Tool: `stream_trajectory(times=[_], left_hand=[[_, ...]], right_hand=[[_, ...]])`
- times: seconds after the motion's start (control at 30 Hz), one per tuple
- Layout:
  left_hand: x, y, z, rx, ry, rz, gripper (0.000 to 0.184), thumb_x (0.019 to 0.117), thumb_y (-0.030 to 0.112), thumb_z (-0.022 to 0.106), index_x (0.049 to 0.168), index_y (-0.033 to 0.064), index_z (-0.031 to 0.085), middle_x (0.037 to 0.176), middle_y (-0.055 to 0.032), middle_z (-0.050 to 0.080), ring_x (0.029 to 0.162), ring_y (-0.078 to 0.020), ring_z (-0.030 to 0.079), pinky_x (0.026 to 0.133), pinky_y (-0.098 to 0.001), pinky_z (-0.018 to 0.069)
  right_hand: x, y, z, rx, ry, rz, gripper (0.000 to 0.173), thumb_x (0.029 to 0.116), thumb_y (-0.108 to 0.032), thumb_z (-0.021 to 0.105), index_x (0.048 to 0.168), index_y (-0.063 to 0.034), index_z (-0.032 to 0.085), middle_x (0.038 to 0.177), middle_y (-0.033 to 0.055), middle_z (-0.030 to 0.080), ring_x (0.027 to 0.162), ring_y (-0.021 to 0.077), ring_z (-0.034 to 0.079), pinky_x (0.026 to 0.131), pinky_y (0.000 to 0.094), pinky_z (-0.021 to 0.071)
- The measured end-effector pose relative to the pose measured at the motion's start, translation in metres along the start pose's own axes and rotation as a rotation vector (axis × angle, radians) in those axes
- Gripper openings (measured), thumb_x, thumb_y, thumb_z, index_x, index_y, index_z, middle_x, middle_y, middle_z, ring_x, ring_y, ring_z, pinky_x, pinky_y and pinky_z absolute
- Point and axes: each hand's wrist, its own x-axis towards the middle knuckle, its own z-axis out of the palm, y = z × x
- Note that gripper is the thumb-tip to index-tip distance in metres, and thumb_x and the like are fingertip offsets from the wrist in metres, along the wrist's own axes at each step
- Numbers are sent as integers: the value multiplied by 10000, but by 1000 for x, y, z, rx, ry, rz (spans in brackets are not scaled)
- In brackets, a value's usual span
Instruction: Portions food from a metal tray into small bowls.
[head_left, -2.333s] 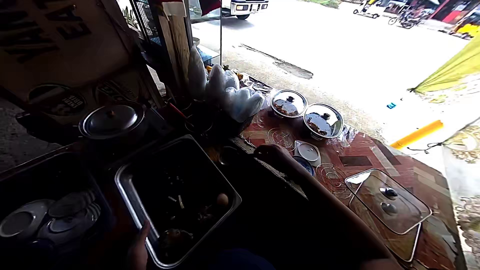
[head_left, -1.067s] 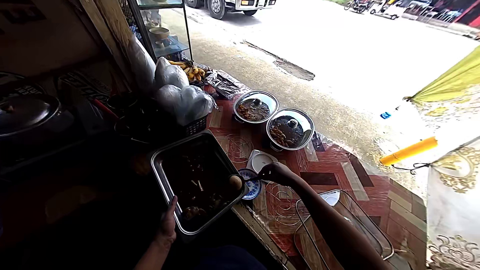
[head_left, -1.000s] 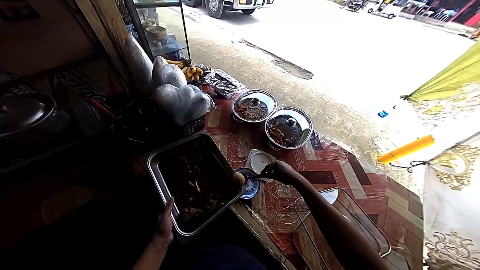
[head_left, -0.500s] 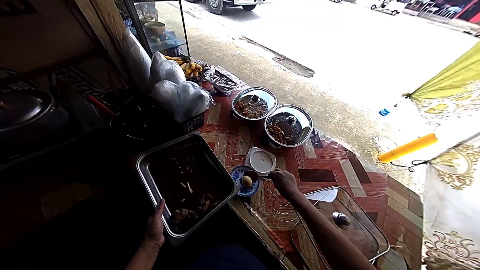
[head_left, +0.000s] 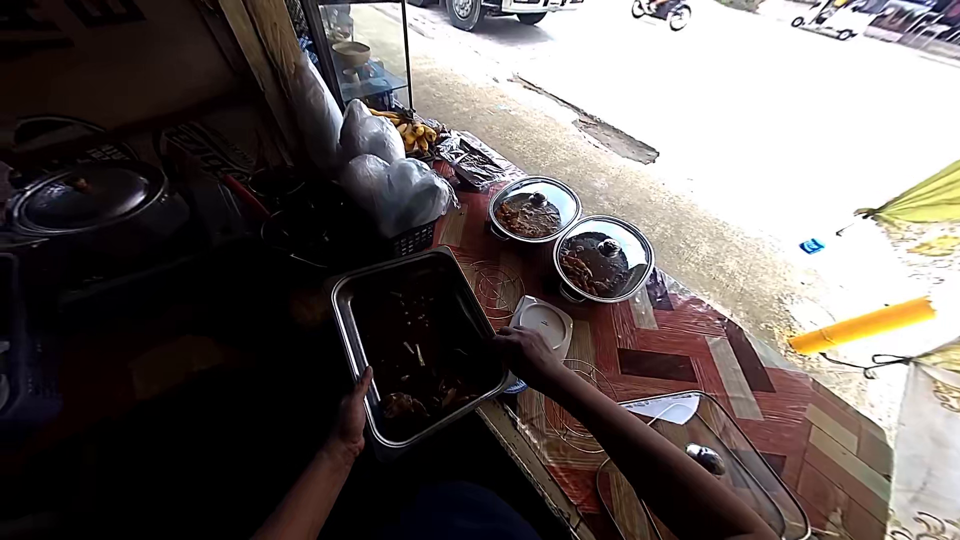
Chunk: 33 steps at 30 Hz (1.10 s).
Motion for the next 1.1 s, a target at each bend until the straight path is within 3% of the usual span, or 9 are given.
stream_trajectory(times=[0.3,0.37,0.47,0.67,0.83,1.0,1.1], left_hand=[[4,5,17,-9,-42,-32,475,1100,291,440,1492,25,398,1388,-168,547,1191,-155,579,1000,-329,485],[5,5,15,-1,-42,-33,474,1101,301,437,1484,22,406,1385,-174,552,1196,-163,579,1004,-343,484],[10,2,11,5,-34,-22,474,1101,294,435,1484,16,399,1370,-171,556,1178,-155,584,995,-332,487],[15,-5,-12,25,-6,13,472,1106,290,415,1484,9,393,1390,-160,541,1189,-125,574,1004,-310,479],[15,-9,-31,28,21,16,480,1106,296,407,1501,25,372,1387,-146,544,1187,-108,574,993,-297,487],[13,-11,-36,34,40,7,486,1107,300,407,1507,25,377,1409,-153,535,1203,-121,571,1009,-312,479],[13,-10,-33,32,52,7,496,1106,304,412,1513,24,367,1420,-158,529,1222,-136,565,1020,-319,475]], right_hand=[[22,16,10,167,-373,26,264,1017,-228,604,1156,-56,749,1144,204,718,1154,398,648,981,658,452],[20,31,16,273,-316,-13,239,989,-210,641,1104,-41,764,1086,194,731,1093,374,671,952,647,469],[3,44,-4,353,-248,9,249,997,-187,632,1125,-9,751,1071,197,728,1040,339,676,941,592,481],[-30,76,-39,259,-159,201,277,1035,-229,599,1162,-30,744,1080,191,728,1051,349,668,955,593,461],[-31,103,-18,211,-116,352,293,1040,-251,569,1178,-57,739,1104,197,721,1088,371,658,959,607,453],[-20,100,11,110,-65,372,310,1063,-185,489,1241,-30,691,1258,211,678,1228,380,617,1043,572,435],[-22,101,19,9,122,268,276,1041,-80,470,1138,23,707,1134,243,699,1132,423,651,972,570,474]])
